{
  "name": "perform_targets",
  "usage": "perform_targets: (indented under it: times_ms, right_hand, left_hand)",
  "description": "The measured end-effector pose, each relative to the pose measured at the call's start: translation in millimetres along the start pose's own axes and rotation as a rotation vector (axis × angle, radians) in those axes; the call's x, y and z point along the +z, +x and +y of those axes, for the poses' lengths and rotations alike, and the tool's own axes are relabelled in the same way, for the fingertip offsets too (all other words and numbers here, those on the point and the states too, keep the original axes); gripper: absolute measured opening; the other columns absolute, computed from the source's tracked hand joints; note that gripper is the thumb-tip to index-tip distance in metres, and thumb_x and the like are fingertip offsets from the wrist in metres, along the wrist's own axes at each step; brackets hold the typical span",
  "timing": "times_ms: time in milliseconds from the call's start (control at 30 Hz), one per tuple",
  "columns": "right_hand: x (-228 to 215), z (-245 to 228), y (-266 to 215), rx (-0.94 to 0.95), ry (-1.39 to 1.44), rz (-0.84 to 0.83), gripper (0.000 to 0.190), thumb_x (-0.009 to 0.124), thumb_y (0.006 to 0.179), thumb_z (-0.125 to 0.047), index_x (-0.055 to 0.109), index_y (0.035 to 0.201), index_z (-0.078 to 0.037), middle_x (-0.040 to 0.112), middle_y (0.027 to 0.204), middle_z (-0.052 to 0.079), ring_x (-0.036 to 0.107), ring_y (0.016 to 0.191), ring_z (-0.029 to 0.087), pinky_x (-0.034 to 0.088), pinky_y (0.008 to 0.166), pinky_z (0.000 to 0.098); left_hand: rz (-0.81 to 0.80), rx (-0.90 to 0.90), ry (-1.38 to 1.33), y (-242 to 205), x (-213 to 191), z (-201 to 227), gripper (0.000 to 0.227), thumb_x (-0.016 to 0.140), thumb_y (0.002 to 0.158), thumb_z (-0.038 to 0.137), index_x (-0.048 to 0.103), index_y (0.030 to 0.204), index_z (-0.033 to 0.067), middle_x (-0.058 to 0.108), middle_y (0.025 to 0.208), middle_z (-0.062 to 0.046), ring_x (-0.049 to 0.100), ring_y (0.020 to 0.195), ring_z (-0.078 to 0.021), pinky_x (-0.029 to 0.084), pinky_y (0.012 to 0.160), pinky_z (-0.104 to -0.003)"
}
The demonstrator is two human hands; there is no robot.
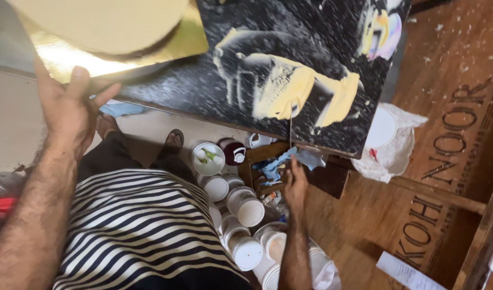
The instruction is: The person spreads a yellow compound onto a round object using a spatula. They repeatedly scoop the compound from the table and smooth it over the surface of the object, which is placed on a gold-colored square base.
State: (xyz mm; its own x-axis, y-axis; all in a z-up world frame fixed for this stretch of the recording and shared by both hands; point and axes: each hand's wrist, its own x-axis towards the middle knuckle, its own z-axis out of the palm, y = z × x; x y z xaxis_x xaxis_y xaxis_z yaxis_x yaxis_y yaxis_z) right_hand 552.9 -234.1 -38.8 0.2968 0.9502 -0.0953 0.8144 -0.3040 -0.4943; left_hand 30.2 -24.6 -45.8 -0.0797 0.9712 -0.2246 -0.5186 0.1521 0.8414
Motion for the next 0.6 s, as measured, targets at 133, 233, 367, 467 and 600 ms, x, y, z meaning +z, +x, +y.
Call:
perform_targets:
  times_ms: [133, 233, 367, 467, 600]
  right_hand:
    - [41, -49, -35, 0.468, 0.691, -0.119, 0.050, 0.057, 0.101, -0.011, 0.052, 0.151, -0.010, 0.072, 0.095, 0.008, 0.056, 0.071, 0.015, 0.047, 0.063, 0.0303]
    - [54, -99, -44, 0.617, 1.031, -0.194, 0.056, 0.063, 0.096, -0.010, 0.049, 0.149, -0.005, 0.071, 0.088, 0.011, 0.055, 0.059, 0.014, 0.047, 0.051, 0.0273]
    - [-7, -185, -22, 0.482, 0.981, -0.212, 0.061, 0.065, 0.091, -0.006, 0.046, 0.149, 0.002, 0.071, 0.093, 0.021, 0.064, 0.067, 0.021, 0.054, 0.060, 0.0307]
    - [-85, -260, 12, 0.233, 0.713, -0.339, 0.043, 0.058, 0.092, 0.001, 0.050, 0.133, 0.011, 0.073, 0.115, 0.029, 0.073, 0.087, 0.028, 0.061, 0.074, 0.0383]
    - [-137, -400, 61, 0.110, 0.156, -0.272, 0.057, 0.047, 0.099, 0.003, 0.045, 0.156, 0.001, 0.075, 0.113, 0.025, 0.067, 0.083, 0.023, 0.055, 0.077, 0.0298]
  left_hand:
    - [-0.010, -0.039, 0.083, 18, -28, 17, 0.062, 0.052, 0.118, 0.004, 0.017, 0.169, 0.0063, 0.031, 0.166, -0.021, 0.057, 0.141, -0.0355, 0.063, 0.102, -0.050]
    - [0.096, -0.114, 0.125, 42, -47, 26, 0.048, 0.054, 0.118, 0.015, 0.039, 0.162, 0.0027, 0.053, 0.142, -0.019, 0.069, 0.113, -0.0269, 0.067, 0.091, -0.040]
    - [0.056, -0.119, -0.007, 54, -52, 30, 0.060, 0.055, 0.110, 0.025, 0.031, 0.161, 0.0059, 0.056, 0.143, -0.010, 0.065, 0.097, -0.0183, 0.066, 0.082, -0.035]
    - [-0.135, -0.277, -0.120, 41, -33, 19, 0.074, 0.060, 0.102, 0.023, 0.020, 0.163, 0.0094, 0.052, 0.129, -0.020, 0.068, 0.105, -0.0227, 0.064, 0.087, -0.039]
    - [-0.247, -0.296, 0.003, 19, -16, 21, 0.078, 0.062, 0.099, 0.023, 0.014, 0.158, 0.0095, 0.050, 0.139, -0.015, 0.061, 0.115, -0.0238, 0.063, 0.085, -0.040]
